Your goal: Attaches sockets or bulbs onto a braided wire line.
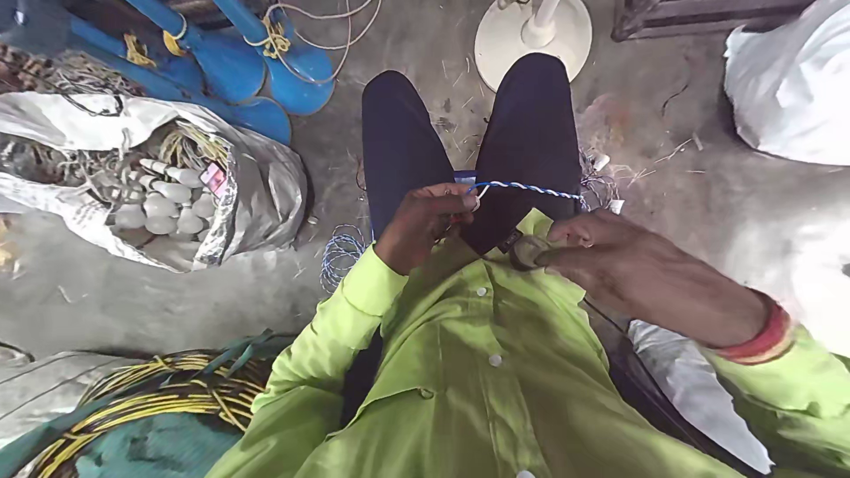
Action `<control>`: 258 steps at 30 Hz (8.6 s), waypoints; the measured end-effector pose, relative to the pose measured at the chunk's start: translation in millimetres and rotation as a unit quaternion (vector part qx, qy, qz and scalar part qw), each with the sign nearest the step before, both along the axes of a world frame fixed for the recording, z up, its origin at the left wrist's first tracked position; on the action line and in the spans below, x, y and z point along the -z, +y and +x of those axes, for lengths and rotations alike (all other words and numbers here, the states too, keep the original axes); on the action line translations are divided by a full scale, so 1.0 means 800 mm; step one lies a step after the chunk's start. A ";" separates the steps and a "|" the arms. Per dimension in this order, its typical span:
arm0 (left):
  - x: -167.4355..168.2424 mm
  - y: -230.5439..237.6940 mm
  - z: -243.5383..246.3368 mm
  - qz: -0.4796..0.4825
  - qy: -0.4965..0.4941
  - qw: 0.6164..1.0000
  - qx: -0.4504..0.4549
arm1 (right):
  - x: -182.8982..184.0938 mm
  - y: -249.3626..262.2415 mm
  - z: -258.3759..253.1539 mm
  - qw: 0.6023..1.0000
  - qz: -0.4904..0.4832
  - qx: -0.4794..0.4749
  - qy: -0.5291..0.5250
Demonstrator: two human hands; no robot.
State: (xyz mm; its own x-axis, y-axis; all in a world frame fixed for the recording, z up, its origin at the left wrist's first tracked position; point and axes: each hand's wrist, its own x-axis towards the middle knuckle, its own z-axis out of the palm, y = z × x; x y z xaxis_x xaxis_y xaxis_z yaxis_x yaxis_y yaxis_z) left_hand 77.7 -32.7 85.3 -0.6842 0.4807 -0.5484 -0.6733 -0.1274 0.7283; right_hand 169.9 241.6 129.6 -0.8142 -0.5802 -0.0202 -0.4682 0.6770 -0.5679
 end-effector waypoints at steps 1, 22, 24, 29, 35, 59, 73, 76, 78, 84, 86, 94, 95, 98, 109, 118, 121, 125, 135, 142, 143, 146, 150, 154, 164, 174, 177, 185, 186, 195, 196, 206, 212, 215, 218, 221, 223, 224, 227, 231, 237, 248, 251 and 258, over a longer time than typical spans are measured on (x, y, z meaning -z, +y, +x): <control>0.000 0.001 0.001 0.000 -0.003 1.000 -0.002 | 0.007 0.000 0.008 0.999 0.027 -0.014 -0.013; -0.001 0.014 0.033 -0.145 0.385 0.907 0.084 | -0.001 -0.073 -0.063 0.993 -0.061 0.044 0.088; 0.000 0.016 0.035 -0.158 0.396 0.899 0.098 | -0.004 -0.073 -0.063 0.995 -0.058 0.043 0.062; -0.005 0.015 0.040 -0.187 0.428 0.877 0.116 | -0.004 -0.072 -0.069 0.998 -0.046 0.004 0.041; -0.007 0.015 0.039 -0.204 0.427 0.872 0.124 | -0.015 -0.056 -0.064 0.988 -0.108 0.109 -0.028; -0.009 0.016 0.036 -0.074 0.328 0.932 0.135 | 0.020 -0.039 -0.051 0.984 -0.151 0.054 0.081; -0.009 0.013 0.034 0.018 0.147 0.981 0.127 | 0.029 -0.041 -0.028 0.979 -0.157 0.094 0.087; -0.007 0.013 0.035 0.011 0.160 0.979 0.126 | 0.026 -0.048 -0.034 0.981 -0.158 0.072 0.087; -0.002 0.011 0.035 0.015 0.173 0.976 0.131 | 0.027 -0.051 -0.040 0.982 -0.158 0.061 0.089; -0.009 0.011 0.031 0.019 0.139 0.978 0.153 | 0.025 -0.051 -0.044 0.982 -0.147 0.056 0.104; -0.009 0.008 0.029 0.048 0.104 0.980 0.162 | 0.027 -0.048 -0.039 0.981 -0.146 0.067 0.105; -0.010 0.008 0.031 0.034 0.090 0.984 0.147 | 0.038 -0.048 -0.026 0.977 -0.146 0.076 0.133; -0.010 0.009 0.032 0.032 0.089 0.985 0.144 | 0.038 -0.048 -0.024 0.977 -0.145 0.076 0.134; -0.008 0.011 0.033 0.033 0.085 0.987 0.132 | 0.040 -0.049 -0.021 0.977 -0.149 0.076 0.135; -0.005 0.019 0.030 0.000 0.211 0.971 0.116 | 0.064 -0.047 -0.012 0.960 -0.193 0.088 0.184; -0.003 0.020 0.033 -0.022 0.303 0.947 0.103 | 0.064 -0.049 -0.010 0.962 -0.183 0.096 0.180; -0.003 0.019 0.033 -0.030 0.315 0.943 0.103 | 0.063 -0.050 -0.010 0.962 -0.186 0.099 0.171; -0.003 0.019 0.032 -0.030 0.331 0.938 0.100 | 0.061 -0.051 -0.010 0.962 -0.184 0.102 0.176; -0.003 0.021 0.036 -0.135 0.499 0.852 0.083 | 0.059 -0.050 -0.010 0.965 -0.174 0.119 0.153; -0.001 0.020 0.033 -0.208 0.643 0.730 0.103 | 0.039 -0.049 -0.015 0.967 -0.184 0.178 0.013; 0.001 0.019 0.033 -0.199 0.646 0.729 0.107 | 0.034 -0.048 -0.016 0.967 -0.180 0.179 -0.017; 0.002 0.018 0.033 -0.169 0.635 0.746 0.109 | 0.023 -0.045 -0.025 0.959 -0.178 0.184 -0.124; 0.004 0.019 0.033 -0.150 0.627 0.758 0.100 | 0.019 -0.042 -0.044 0.937 -0.193 0.176 -0.233; 0.002 0.018 0.033 -0.141 0.603 0.779 0.097 | 0.017 -0.043 -0.050 0.937 -0.185 0.170 -0.242; -0.004 0.016 0.032 -0.123 0.533 0.830 0.111 | 0.022 -0.047 -0.039 0.967 -0.161 0.163 -0.111; 0.012 0.020 0.043 -0.157 0.692 0.703 0.045 | 0.012 -0.049 -0.058 0.909 -0.175 0.182 -0.331; 0.024 0.018 0.049 -0.159 0.754 0.636 0.043 | 0.001 -0.049 -0.069 0.809 -0.219 0.195 -0.510; 0.017 0.028 0.059 -0.087 0.704 0.702 0.067 | -0.002 -0.046 -0.087 0.751 -0.079 0.081 -0.650; 0.016 0.029 0.060 -0.086 0.681 0.725 0.061 | -0.001 -0.046 -0.086 0.762 -0.087 0.080 -0.637; 0.006 0.020 0.045 -0.056 0.510 0.858 0.000 | 0.015 -0.022 -0.045 0.935 -0.291 0.166 -0.114; 0.006 0.020 0.045 -0.056 0.509 0.859 -0.004 | 0.020 -0.024 -0.040 0.938 -0.297 0.161 -0.083; -0.003 0.014 0.039 -0.116 0.564 0.817 0.007 | 0.022 -0.044 -0.040 0.951 -0.260 0.166 -0.012; -0.012 0.017 0.039 -0.125 0.563 0.816 0.028 | 0.017 -0.058 -0.042 0.957 -0.227 0.178 0.008; -0.012 0.018 0.041 -0.142 0.547 0.824 0.035 | 0.013 -0.064 -0.044 0.975 -0.129 0.182 0.023; -0.009 0.019 0.045 -0.134 0.498 0.855 0.044 | 0.013 -0.068 -0.049 0.984 -0.044 0.171 0.018; -0.010 0.012 0.049 -0.103 0.353 0.928 0.061 | 0.024 -0.072 -0.053 0.984 -0.043 0.158 0.072; -0.015 0.004 0.048 -0.073 0.224 0.969 0.072 | 0.035 -0.074 -0.055 0.983 -0.065 0.133 0.110; -0.017 0.002 0.045 -0.061 0.177 0.980 0.069 | 0.041 -0.073 -0.055 0.981 -0.078 0.118 0.130; -0.026 -0.003 0.044 -0.036 0.096 0.994 0.047 | 0.052 -0.068 -0.049 0.965 -0.146 0.098 0.193; -0.030 0.006 0.044 -0.004 0.054 0.998 0.027 | 0.046 -0.060 -0.042 0.950 -0.182 0.064 0.247; -0.037 0.016 0.046 -0.018 0.015 1.000 0.003 | 0.039 -0.053 -0.045 0.946 -0.113 0.000 0.305; -0.026 0.034 0.049 0.008 0.090 0.996 -0.012 | 0.008 -0.037 -0.075 0.978 0.009 -0.056 0.200; -0.012 0.032 0.044 -0.007 0.243 0.970 0.001 | -0.006 -0.037 -0.077 0.997 -0.024 -0.006 0.071; -0.003 0.025 0.045 -0.183 0.625 0.759 0.023 | -0.013 -0.041 -0.074 0.974 -0.144 0.078 -0.154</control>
State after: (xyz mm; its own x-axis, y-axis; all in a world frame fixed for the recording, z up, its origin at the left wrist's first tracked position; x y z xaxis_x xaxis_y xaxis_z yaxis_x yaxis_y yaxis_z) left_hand 113.7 -12.7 88.0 -0.7672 0.4917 0.4118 0.5743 0.2407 0.7825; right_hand 110.4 208.4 140.0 -0.8742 -0.4671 -0.1325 -0.1489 0.5177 -0.8425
